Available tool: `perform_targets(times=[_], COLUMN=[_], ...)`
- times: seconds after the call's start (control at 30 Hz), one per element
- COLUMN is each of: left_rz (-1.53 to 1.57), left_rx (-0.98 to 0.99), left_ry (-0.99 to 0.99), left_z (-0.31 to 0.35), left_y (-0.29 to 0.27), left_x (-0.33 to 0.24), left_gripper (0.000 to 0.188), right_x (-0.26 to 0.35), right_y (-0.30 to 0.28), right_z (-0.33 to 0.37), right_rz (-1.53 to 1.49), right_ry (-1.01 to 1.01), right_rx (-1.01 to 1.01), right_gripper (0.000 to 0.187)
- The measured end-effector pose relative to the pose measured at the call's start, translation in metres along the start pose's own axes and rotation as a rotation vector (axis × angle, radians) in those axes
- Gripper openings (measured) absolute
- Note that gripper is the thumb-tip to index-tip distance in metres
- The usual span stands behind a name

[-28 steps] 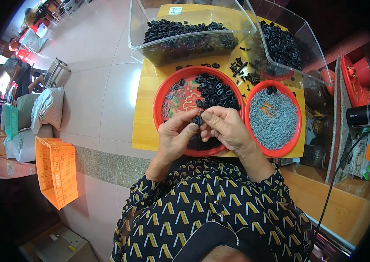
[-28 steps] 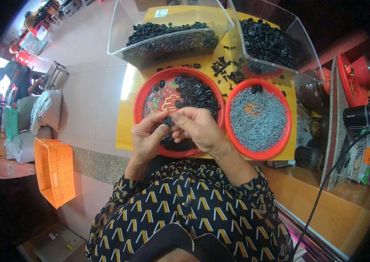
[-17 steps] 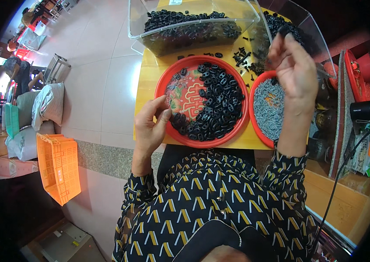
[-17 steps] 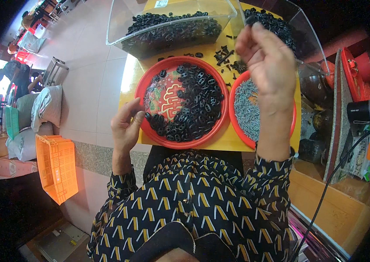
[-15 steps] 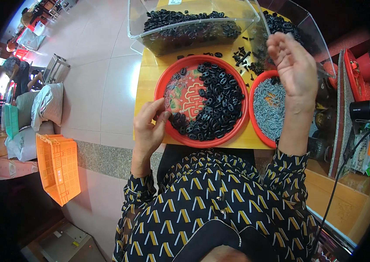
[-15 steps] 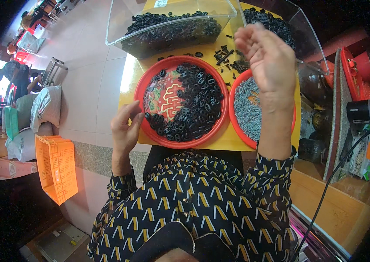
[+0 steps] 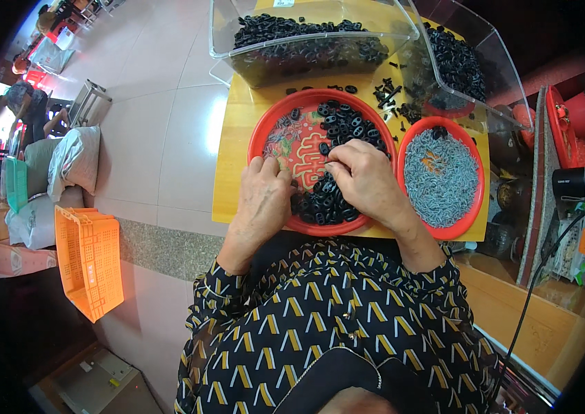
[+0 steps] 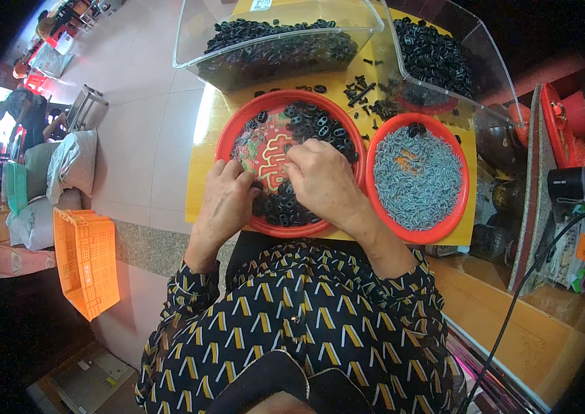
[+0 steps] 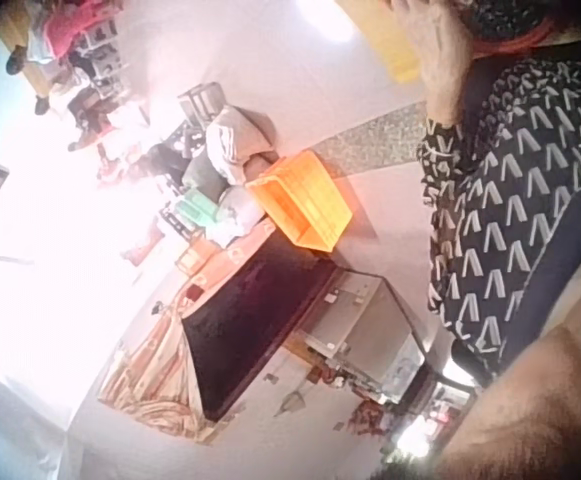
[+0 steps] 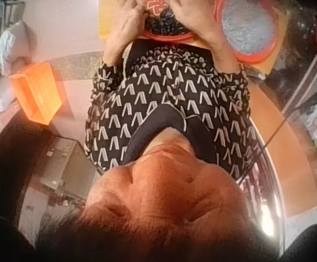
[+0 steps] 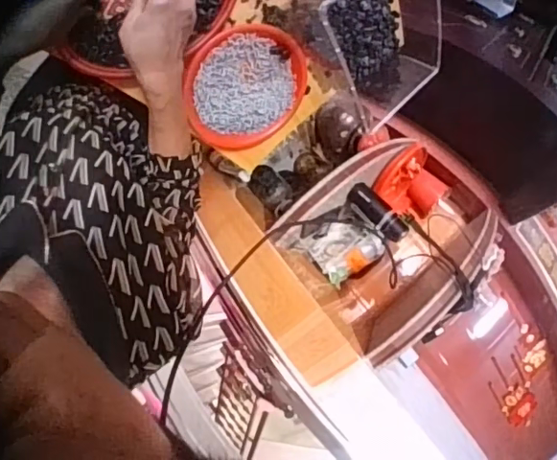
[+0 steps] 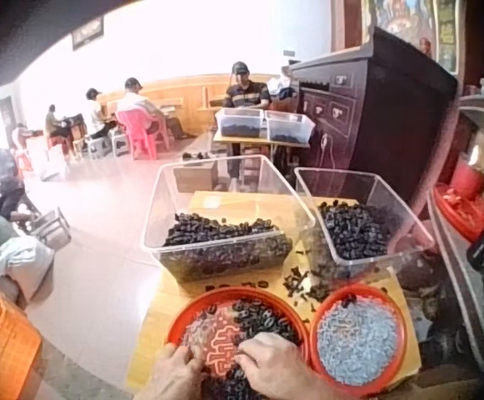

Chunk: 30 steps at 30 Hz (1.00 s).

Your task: The person sits at a table and assembles small black plastic buckles by hand. They pick up a buckle and a metal pin from separate red bowls, insert the pin into the buckle, and press it into place. The person repeats this process continuously throughout the video.

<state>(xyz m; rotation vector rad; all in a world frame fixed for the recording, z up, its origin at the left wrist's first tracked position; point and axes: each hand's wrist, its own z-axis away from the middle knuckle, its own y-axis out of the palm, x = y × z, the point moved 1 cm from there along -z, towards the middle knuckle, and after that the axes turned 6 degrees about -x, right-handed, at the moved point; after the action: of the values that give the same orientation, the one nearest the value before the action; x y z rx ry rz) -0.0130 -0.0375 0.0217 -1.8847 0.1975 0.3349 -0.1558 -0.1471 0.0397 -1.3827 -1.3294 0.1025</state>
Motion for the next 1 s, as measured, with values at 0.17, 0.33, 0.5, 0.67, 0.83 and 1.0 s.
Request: perform_targets(times=[0.17,0.33,0.5,0.67,0.83,1.0], left_rz=[0.072,0.101,0.036,-0.02,-0.036,0.195], left_rx=[0.057,-0.085,0.052,0.072,-0.021,-0.191], left_ry=[0.04,0.061,0.066,0.099,0.112,0.078], left_z=[-0.001,0.0,0.0,-0.002,-0.005,-0.005], left_y=[0.01,-0.011,-0.009,0.002,0.013,0.024], left_x=[0.0,0.011,0.013,0.012,0.009,0.014], left_gripper=[0.018,0.019,0.012,0.012,0.015,0.019], right_x=[-0.002,-0.002,-0.001,-0.002,-0.014,-0.016], right_y=[0.012,0.013,0.018,0.01,-0.001,-0.019], right_z=[0.01,0.014,0.01,0.001,-0.005,-0.008], right_rz=[0.022,-0.036,0.021,0.068,0.16,0.19], right_ry=[-0.056,-0.063,-0.128,-0.148,-0.086,-0.095], right_rx=[0.001,0.009,0.003,0.001,-0.073,0.0], right_gripper=[0.01,0.006,0.005,0.005,0.007,0.011])
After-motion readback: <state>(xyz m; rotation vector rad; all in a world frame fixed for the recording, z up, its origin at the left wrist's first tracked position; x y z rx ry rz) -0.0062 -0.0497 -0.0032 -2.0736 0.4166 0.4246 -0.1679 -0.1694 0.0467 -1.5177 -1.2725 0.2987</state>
